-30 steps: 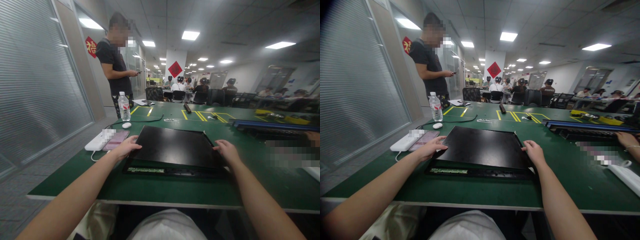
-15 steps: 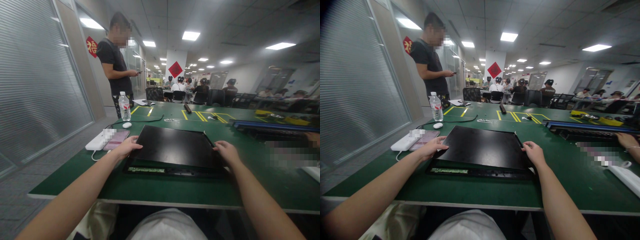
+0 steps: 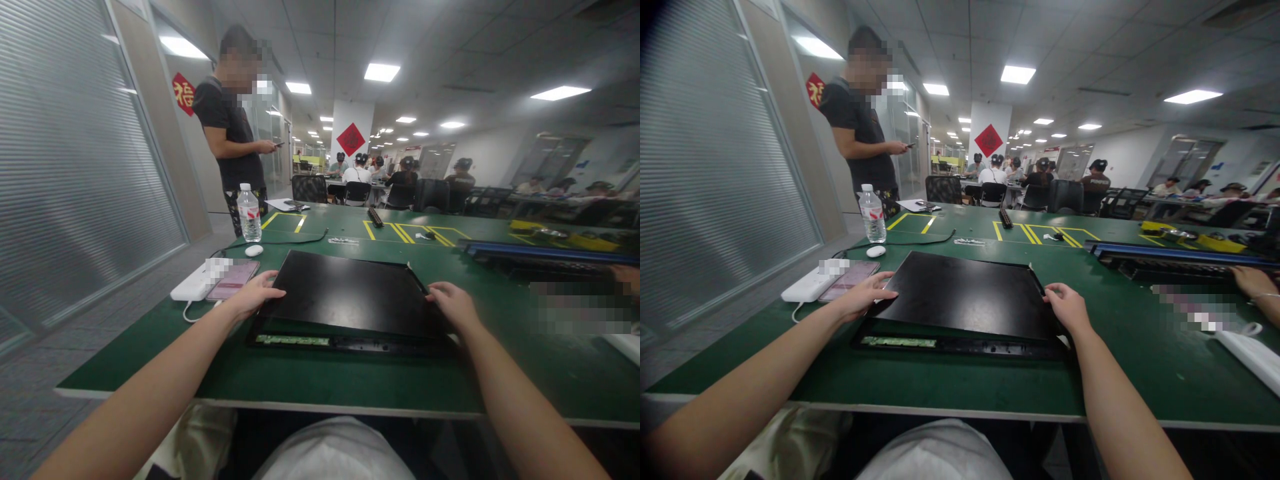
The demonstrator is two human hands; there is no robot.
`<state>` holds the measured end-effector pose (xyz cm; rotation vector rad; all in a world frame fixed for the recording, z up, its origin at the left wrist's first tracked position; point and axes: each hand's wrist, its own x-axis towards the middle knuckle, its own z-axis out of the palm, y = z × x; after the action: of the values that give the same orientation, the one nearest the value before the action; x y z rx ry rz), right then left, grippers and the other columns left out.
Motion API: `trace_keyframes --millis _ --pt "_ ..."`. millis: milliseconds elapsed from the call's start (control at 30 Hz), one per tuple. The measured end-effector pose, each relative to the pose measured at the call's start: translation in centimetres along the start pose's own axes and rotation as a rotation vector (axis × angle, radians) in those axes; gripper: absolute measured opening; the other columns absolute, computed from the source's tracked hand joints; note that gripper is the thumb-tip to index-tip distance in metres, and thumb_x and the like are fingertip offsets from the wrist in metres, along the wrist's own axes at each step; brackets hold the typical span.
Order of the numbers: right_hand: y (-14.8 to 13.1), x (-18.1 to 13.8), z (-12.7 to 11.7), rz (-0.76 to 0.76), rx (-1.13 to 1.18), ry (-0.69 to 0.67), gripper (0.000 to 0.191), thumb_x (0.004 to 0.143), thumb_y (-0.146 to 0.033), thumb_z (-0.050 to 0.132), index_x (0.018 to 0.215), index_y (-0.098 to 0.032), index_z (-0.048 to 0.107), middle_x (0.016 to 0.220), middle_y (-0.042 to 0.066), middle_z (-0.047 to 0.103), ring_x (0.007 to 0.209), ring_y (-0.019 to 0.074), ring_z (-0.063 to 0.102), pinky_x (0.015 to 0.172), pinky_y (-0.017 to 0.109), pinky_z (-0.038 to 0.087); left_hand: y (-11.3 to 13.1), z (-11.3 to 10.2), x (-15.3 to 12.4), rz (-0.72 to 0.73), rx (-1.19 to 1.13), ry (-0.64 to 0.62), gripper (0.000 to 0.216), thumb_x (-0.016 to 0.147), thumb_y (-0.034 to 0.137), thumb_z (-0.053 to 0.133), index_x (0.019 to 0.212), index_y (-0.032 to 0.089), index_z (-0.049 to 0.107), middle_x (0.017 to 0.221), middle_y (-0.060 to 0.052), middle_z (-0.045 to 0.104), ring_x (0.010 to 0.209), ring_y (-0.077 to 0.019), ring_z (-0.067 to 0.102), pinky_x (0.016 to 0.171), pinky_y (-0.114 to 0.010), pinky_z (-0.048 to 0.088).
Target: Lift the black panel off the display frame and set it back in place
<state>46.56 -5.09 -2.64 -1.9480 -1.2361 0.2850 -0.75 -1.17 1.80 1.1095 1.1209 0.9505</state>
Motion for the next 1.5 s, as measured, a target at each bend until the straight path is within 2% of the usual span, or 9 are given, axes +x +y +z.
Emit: trace_keyframes --millis 300,767,900,1067,1167,1300,1500 --pt "-0.2 -0.2 0.0 -0.003 0.014 0.005 0.037 0.075 -0.04 0.057 0.102 -0.019 0.071 0.078 0.007 0.076 0.076 0.0233 0.067 0.069 0.032 0.044 0.4 0.4 -0.4 -0.006 0.026 0.034 0.061 0.063 0.002 0.077 0.119 0.018 0.056 0.081 -0.001 0.077 0.079 -0.0227 0.076 0.08 -0.034 0.062" --pt "-0.7 -0.5 -0.2 0.014 -0.012 -0.013 0.034 0.074 -0.037 0.056 0.098 -0.02 0.072 0.08 0.006 0.076 0.074 0.0221 0.066 0.069 0.032 0.045 0.0 0.1 0.0 0.008 0.008 0.001 0.063 0.062 0.001 0.079 0.119 0.019 0.06 0.095 -0.006 0.079 0.092 -0.025 0.076 0.086 -0.034 0.061" --pt "-1.0 -0.7 -0.4 0.04 -0.018 -0.02 0.033 0.073 -0.035 0.057 0.099 -0.021 0.072 0.08 0.005 0.076 0.076 0.0219 0.066 0.071 0.032 0.046 0.1 0.1 0.0 0.01 0.009 0.043 0.055 0.069 0.007 0.078 0.12 0.018 0.061 0.098 -0.007 0.079 0.095 -0.023 0.075 0.089 -0.033 0.06" --pt "-0.5 -0.4 -0.2 0.046 0.026 -0.013 0.039 0.073 -0.036 0.059 0.108 -0.021 0.069 0.08 0.005 0.076 0.075 0.0228 0.066 0.071 0.033 0.046 -0.1 -0.1 0.3 0.022 -0.059 0.025 0.051 0.076 0.011 0.073 0.125 0.016 0.06 0.103 -0.01 0.078 0.095 -0.0238 0.075 0.087 -0.034 0.06" --pt "-0.3 -0.4 -0.1 0.037 0.047 -0.015 0.041 0.073 -0.037 0.059 0.11 -0.02 0.068 0.08 0.005 0.076 0.076 0.0234 0.066 0.072 0.034 0.046 -0.4 -0.4 0.7 0.053 -0.062 0.025 0.054 0.074 0.014 0.076 0.126 0.016 0.061 0.106 -0.011 0.077 0.095 -0.0247 0.075 0.087 -0.036 0.059" --pt "-0.5 -0.5 -0.2 0.029 0.044 -0.01 0.04 0.073 -0.036 0.059 0.109 -0.02 0.068 0.08 0.005 0.076 0.074 0.0221 0.065 0.073 0.034 0.045 -0.8 -0.9 1.2 0.167 -0.013 0.038 0.058 0.064 0.024 0.085 0.119 0.015 0.067 0.116 -0.013 0.075 0.107 -0.0279 0.07 0.098 -0.041 0.053" --pt "-0.4 -0.5 -0.2 0.055 0.075 -0.031 0.042 0.073 -0.036 0.059 0.111 -0.021 0.067 0.08 0.004 0.076 0.061 0.0187 0.059 0.065 0.033 0.045 -0.9 -1.4 1.5 0.234 0.157 0.073 0.066 0.054 0.039 0.089 0.113 0.014 0.071 0.118 -0.014 0.073 0.112 -0.0335 0.066 0.1 -0.047 0.049"
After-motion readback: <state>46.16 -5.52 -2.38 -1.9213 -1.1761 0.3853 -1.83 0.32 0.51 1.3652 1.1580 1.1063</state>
